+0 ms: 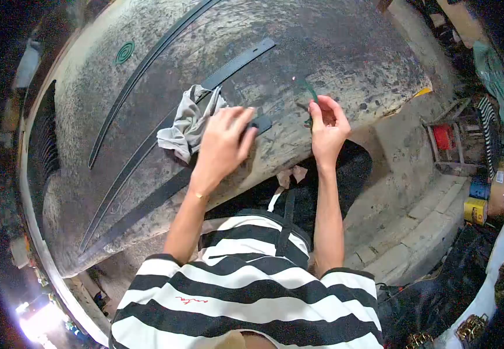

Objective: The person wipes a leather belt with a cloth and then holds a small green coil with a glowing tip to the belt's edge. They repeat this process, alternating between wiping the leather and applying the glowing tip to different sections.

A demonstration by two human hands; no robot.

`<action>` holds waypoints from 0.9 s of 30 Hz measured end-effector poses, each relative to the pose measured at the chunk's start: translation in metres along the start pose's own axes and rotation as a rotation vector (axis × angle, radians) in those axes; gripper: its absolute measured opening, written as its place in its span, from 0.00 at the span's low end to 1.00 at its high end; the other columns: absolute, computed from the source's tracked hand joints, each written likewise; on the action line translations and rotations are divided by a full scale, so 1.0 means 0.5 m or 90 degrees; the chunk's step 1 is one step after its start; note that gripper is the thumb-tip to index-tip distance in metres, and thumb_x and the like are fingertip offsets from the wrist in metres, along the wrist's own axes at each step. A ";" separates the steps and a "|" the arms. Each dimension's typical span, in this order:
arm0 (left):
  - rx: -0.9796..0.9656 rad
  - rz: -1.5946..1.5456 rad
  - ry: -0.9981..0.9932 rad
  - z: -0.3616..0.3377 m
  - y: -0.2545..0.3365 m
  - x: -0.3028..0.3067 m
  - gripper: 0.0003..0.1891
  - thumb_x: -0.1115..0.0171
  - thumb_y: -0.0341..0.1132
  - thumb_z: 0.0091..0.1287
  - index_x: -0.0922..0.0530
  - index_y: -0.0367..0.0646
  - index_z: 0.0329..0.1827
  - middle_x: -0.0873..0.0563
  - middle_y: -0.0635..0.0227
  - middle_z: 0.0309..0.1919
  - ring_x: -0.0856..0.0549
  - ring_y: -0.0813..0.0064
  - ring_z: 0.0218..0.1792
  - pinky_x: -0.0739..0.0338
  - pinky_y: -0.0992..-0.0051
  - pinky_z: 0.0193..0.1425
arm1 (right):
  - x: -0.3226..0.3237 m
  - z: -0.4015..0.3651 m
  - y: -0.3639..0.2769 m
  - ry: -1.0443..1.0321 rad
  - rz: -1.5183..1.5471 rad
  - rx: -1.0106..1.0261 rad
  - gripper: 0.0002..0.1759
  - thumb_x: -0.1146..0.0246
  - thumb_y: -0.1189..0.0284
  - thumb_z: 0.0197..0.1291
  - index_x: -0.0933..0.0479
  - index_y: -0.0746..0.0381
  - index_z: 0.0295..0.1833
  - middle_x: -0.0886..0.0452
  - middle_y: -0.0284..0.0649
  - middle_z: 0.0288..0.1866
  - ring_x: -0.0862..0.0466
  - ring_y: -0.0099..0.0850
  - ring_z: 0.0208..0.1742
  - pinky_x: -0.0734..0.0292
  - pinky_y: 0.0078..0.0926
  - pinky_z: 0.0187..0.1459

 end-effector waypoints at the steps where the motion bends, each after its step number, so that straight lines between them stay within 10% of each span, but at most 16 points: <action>1: -0.032 0.019 -0.040 0.004 0.006 -0.028 0.18 0.34 0.33 0.63 0.20 0.40 0.56 0.20 0.56 0.48 0.21 0.56 0.51 0.27 0.61 0.57 | 0.001 0.002 0.006 -0.001 0.010 -0.003 0.11 0.33 0.79 0.64 0.20 0.69 0.51 0.15 0.37 0.41 0.16 0.23 0.41 0.21 0.20 0.46; 27: -0.062 0.064 -0.060 0.001 0.003 -0.055 0.17 0.35 0.36 0.64 0.21 0.45 0.56 0.22 0.61 0.47 0.23 0.60 0.50 0.30 0.62 0.53 | 0.002 0.003 0.014 -0.008 0.059 0.007 0.10 0.33 0.79 0.64 0.20 0.69 0.50 0.15 0.36 0.40 0.16 0.21 0.40 0.21 0.18 0.45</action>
Point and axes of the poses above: each hand's wrist, its own z-axis towards the middle knuckle, its own x-axis out of the back of the hand, y = z × x, the point moved 7 cm from there along z, towards the middle knuckle
